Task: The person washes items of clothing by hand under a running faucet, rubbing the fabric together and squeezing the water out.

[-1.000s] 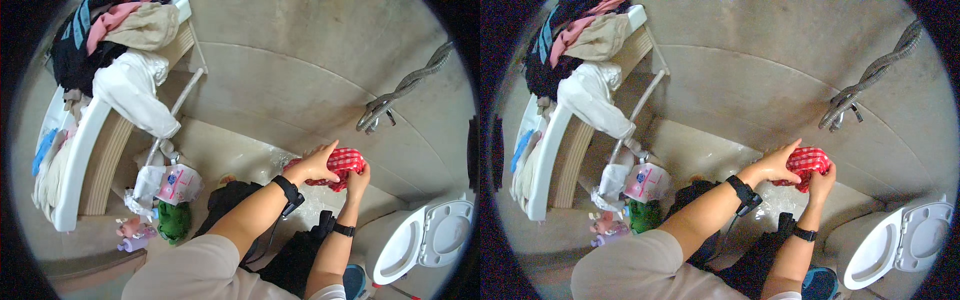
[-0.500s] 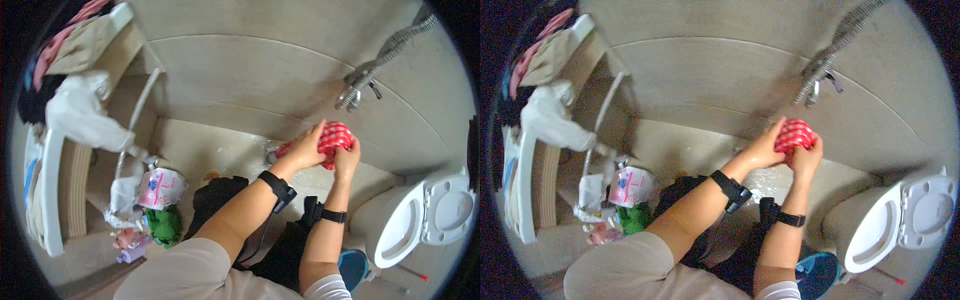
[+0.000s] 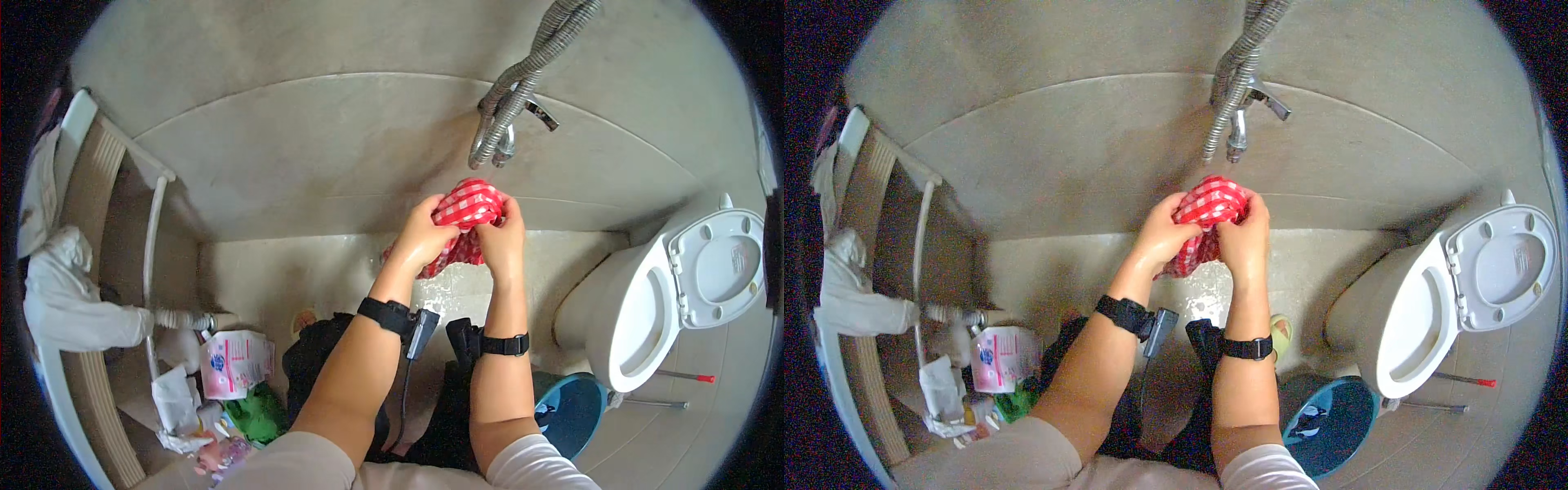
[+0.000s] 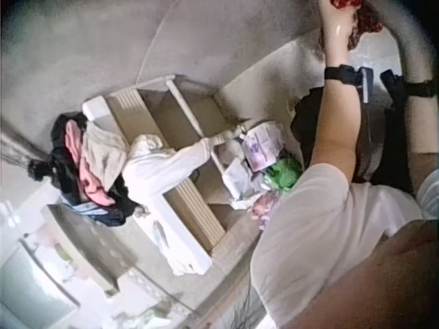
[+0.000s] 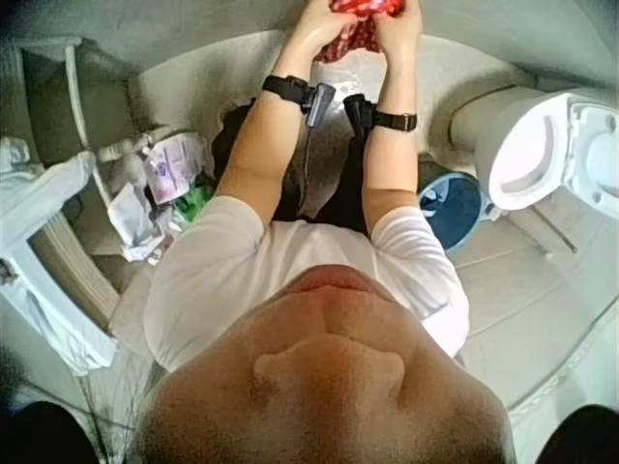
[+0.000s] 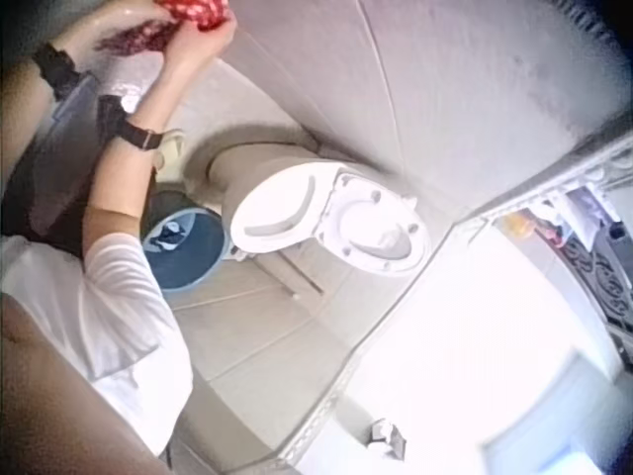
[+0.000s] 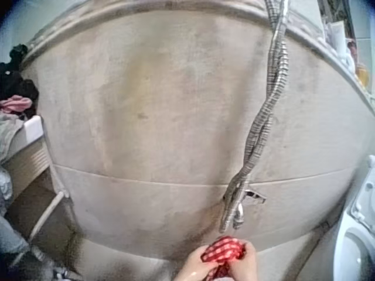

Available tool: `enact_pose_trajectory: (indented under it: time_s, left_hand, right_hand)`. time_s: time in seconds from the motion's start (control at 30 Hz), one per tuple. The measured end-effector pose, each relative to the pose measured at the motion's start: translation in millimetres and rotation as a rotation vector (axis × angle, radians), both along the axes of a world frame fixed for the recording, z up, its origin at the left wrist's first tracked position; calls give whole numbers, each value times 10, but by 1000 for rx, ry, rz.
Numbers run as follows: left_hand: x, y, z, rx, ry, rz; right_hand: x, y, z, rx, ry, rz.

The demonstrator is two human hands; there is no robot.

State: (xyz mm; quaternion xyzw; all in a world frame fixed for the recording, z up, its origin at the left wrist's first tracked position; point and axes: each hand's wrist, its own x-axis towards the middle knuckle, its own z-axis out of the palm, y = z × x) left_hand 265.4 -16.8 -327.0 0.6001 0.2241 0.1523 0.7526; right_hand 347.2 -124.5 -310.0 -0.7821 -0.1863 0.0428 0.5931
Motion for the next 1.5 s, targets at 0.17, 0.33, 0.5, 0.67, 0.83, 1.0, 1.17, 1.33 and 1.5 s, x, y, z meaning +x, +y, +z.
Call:
enact_pose_trajectory:
  time_s: [0.17, 0.33, 0.5, 0.67, 0.83, 1.0, 1.17, 1.33, 1.5]
  left_hand:
    - [1, 1, -78, -140, -58, 102]
    - [42, 6, 71, -182, -65, 167]
    - [72, -48, 154, -241, -126, 163]
    - [-20, -21, 226, -305, -129, 154]
    - [-8, 1, 125, -279, -147, 104]
    - [18, -40, 118, -258, -158, 65]
    - [28, -42, 96, -310, -183, 64]
    - [55, -114, 139, -286, -143, 83]
    - [41, -61, 154, -283, -153, 41]
  right_hand:
    - [-59, 41, -22, -193, -84, -26]
    - [-90, 33, 54, -321, -184, -74]
    - [-55, 24, -6, -263, -215, -51]
    - [-113, 157, -26, -179, -54, 57]
    - [-147, 129, -1, -160, -17, 68]
    - [-137, 92, 21, -127, -2, 88]
    - [-181, 111, 149, -62, 142, 73]
    - [-169, 34, 190, -116, 185, 56]
    - [-151, 100, 70, -162, 155, 20]
